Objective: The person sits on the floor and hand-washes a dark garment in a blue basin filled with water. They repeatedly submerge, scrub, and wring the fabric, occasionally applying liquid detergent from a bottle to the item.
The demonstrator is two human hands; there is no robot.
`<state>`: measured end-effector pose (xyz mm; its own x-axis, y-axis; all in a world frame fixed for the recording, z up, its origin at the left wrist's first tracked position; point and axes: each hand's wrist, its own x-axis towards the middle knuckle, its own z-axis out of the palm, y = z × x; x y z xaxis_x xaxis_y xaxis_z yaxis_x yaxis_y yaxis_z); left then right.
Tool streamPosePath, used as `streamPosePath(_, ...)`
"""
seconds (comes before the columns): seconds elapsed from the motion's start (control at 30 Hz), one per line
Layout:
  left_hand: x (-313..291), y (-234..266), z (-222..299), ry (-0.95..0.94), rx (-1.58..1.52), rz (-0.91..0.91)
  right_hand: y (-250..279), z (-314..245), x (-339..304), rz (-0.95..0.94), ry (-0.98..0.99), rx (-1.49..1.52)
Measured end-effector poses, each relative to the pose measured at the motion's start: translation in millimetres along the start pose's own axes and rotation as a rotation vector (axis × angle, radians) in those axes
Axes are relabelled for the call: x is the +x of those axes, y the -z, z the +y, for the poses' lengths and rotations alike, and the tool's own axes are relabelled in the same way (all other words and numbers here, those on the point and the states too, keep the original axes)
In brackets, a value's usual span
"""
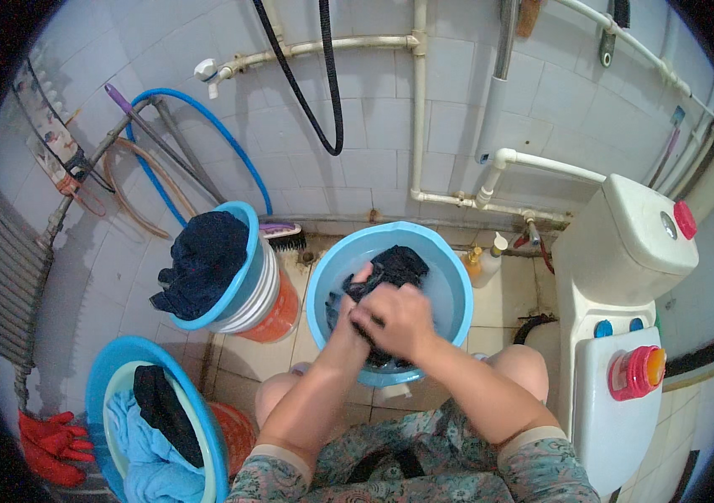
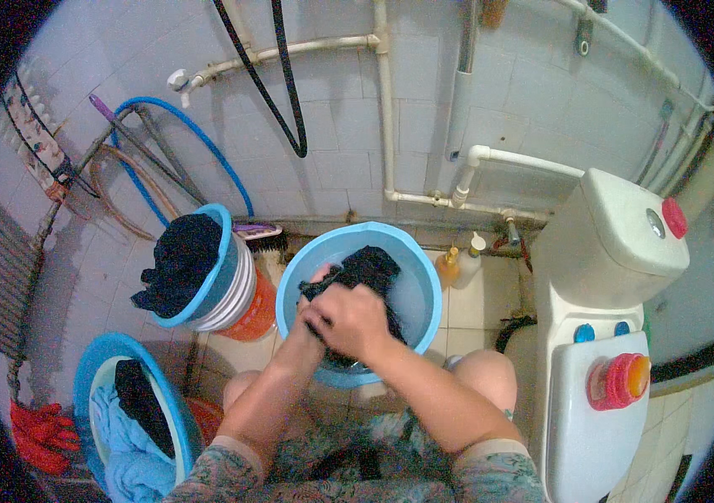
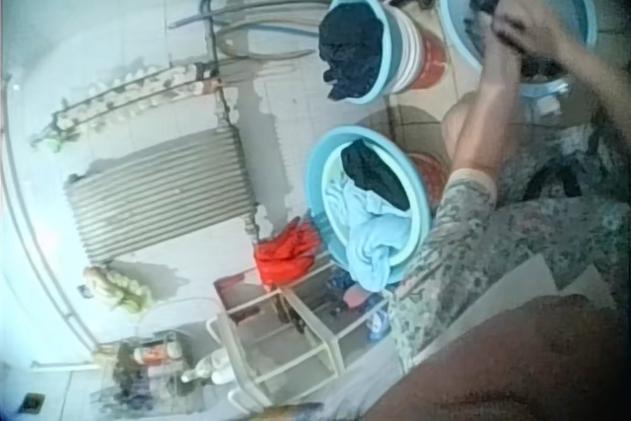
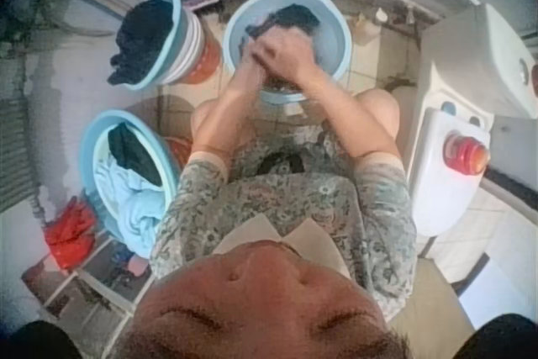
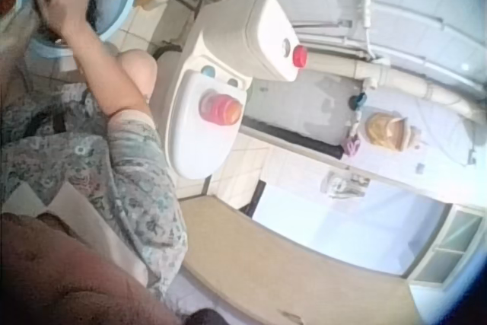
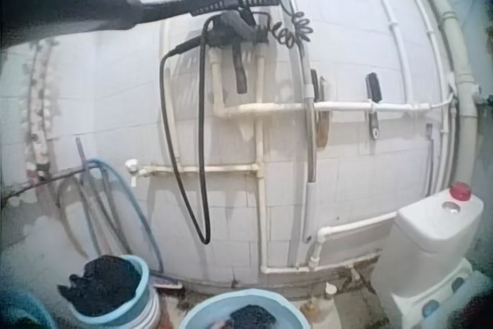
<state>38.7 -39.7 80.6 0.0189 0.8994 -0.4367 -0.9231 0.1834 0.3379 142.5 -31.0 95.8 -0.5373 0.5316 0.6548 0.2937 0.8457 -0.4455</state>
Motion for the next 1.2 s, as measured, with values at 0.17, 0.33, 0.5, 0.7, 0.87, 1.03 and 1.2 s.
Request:
streamPosePath(0.17,2,-6,-24,-0.087,0.085,0.207,7,48,15,0.047,-0.722,0.188)
streamPosePath(0.33,3,5,20,-0.229,-0.008,-0.115,1,61,1,0.050,-0.776,0.506)
streamPosePath(0.5,2,19,42,-0.286,-0.011,-0.196,25,20,8,-0.454,-1.366,1.055)
streamPosePath(0.7,5,20,59,-0.462,0.003,-0.203,16,45,-10,-0.289,-1.126,1.147)
streamPosePath(0.87,2,29,64,-0.422,0.158,-0.051,34,56,7,0.120,-0.816,0.957)
streamPosePath(1.03,9,45,63,-0.347,0.427,-0.024,60,53,14,0.032,-0.676,1.022)
streamPosePath(1.2,-12,12,48,-0.630,1.108,-0.401,73,51,13,-0.142,-0.706,1.263)
